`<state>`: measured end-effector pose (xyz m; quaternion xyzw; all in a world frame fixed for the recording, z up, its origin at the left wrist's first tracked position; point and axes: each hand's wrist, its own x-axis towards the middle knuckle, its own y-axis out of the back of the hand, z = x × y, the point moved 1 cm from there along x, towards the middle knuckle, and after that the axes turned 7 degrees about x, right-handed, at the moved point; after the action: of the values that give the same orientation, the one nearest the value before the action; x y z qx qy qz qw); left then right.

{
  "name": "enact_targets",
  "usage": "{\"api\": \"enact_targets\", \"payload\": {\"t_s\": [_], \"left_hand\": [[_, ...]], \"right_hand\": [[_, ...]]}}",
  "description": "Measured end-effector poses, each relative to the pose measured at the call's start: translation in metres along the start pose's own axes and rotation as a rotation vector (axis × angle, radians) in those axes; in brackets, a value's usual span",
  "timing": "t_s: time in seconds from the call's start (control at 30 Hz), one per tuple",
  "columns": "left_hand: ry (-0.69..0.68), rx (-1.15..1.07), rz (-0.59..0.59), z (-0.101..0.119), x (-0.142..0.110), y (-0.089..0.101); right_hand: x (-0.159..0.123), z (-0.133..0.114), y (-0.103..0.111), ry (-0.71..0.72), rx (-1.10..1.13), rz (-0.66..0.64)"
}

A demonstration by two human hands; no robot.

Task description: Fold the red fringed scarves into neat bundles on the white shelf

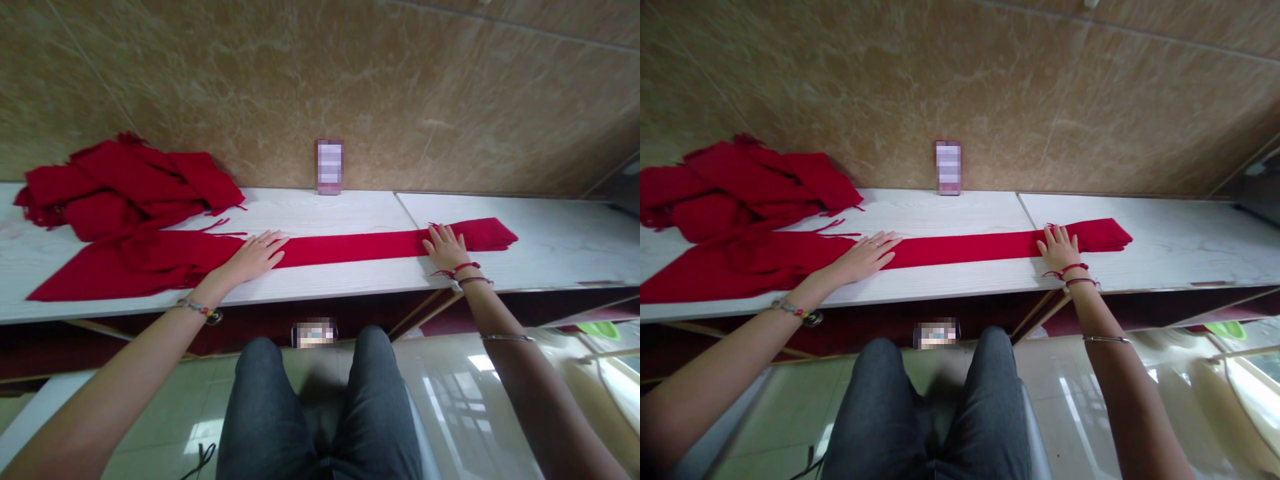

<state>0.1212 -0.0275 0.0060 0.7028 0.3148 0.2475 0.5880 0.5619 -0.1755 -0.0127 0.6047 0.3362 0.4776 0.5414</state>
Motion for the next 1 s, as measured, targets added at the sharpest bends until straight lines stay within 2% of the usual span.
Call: {"api": "enact_targets", "payload": {"t_s": [0.1, 0.17, 0.27, 0.33, 0.5, 0.6, 0.67, 0.8, 1.0], "left_hand": [[-0.024, 0.0, -0.009, 0.0, 0.006, 0.004], [-0.048, -0.025, 0.028, 0.009, 0.012, 0.007], [-0.083, -0.064, 0.072, 0.028, 0.023, 0.011], [-0.101, -0.057, 0.057, 0.038, 0.028, 0.01], [-0.111, -0.04, 0.038, 0.042, 0.03, 0.005], [-0.119, -0.05, 0.058, 0.04, 0.03, 0.002], [-0.122, -0.057, 0.074, 0.04, 0.03, 0.002], [-0.128, -0.085, 0.059, 0.037, 0.026, 0.005], [-0.064, -0.053, -0.025, 0.012, 0.001, 0.008]], "right_hand": [[0.002, 0.015, -0.004, 0.108, -0.082, -0.112], [0.003, 0.019, -0.006, 0.18, -0.148, -0.199], [0.003, 0.019, -0.002, 0.17, -0.18, -0.25], [0.003, 0.017, 0.003, 0.157, -0.172, -0.273], [-0.003, -0.002, 0.011, 0.182, -0.118, -0.316], [-0.008, -0.04, 0.012, 0.216, -0.03, -0.258], [-0.011, -0.076, 0.014, 0.212, 0.04, -0.204], [-0.015, -0.155, 0.022, 0.35, 0.156, -0.195], [-0.026, -0.248, 0.028, 0.463, 0.297, -0.164]]}}
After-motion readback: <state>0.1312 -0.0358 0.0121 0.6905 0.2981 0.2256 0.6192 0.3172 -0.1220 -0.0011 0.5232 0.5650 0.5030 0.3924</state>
